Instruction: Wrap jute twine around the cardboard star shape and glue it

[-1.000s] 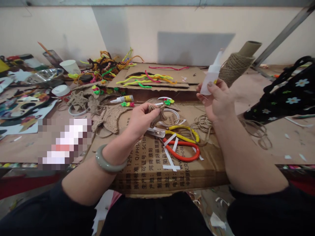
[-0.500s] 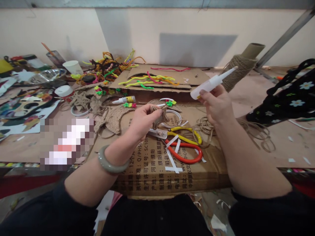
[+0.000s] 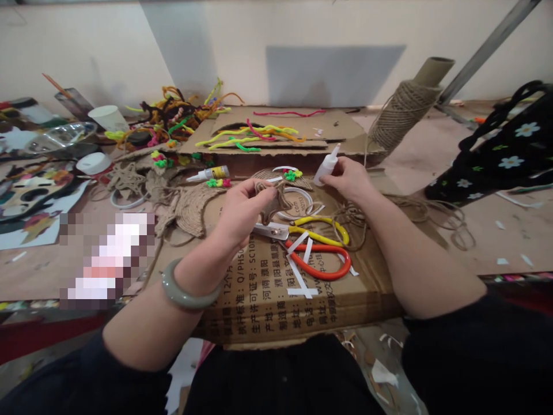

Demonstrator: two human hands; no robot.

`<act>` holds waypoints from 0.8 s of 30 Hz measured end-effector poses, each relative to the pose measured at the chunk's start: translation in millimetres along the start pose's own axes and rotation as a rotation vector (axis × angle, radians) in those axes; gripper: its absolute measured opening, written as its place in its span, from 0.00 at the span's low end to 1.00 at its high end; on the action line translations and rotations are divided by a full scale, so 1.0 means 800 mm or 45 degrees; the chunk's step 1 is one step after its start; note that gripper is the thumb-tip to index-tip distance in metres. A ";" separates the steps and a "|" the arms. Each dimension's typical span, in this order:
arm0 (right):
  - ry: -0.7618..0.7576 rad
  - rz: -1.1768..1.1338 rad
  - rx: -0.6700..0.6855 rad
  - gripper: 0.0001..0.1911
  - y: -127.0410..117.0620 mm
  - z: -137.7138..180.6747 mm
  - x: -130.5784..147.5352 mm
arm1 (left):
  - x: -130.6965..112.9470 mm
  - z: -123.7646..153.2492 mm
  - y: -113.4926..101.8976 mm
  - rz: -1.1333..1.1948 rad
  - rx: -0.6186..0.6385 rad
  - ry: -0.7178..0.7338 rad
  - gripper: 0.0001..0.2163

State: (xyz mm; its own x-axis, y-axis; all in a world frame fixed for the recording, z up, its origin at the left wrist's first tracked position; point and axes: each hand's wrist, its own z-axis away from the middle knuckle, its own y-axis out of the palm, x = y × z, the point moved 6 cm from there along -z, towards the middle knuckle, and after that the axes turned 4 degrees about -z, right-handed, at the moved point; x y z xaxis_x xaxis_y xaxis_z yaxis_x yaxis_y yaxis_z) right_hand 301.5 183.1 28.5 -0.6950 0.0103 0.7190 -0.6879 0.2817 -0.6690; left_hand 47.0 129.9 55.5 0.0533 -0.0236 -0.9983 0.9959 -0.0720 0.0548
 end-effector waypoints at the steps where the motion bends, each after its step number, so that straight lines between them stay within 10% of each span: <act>1: 0.000 0.039 0.018 0.16 0.002 0.000 0.000 | 0.001 0.000 0.000 0.002 0.005 -0.010 0.04; 12: 0.026 0.089 0.085 0.22 0.006 0.003 0.005 | -0.001 0.000 0.001 -0.007 -0.008 -0.001 0.05; 18: 0.004 0.220 -0.060 0.15 -0.039 0.013 0.015 | 0.001 0.001 0.000 -0.021 0.000 -0.025 0.04; 21: -0.130 0.022 -0.265 0.06 -0.063 0.037 0.046 | 0.002 0.001 0.001 -0.035 0.025 0.007 0.04; 24: -0.264 -0.327 -0.118 0.07 -0.048 0.062 0.083 | 0.004 0.002 0.005 -0.048 0.064 0.018 0.05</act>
State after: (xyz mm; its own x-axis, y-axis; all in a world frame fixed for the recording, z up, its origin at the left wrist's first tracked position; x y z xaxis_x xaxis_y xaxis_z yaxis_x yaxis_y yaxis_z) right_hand 271.0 125.4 92.8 -0.5361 -0.2648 0.8015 -0.8304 0.3359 -0.4444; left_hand 50.9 127.7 52.5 0.0169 -0.0057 -0.9998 0.9923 -0.1227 0.0174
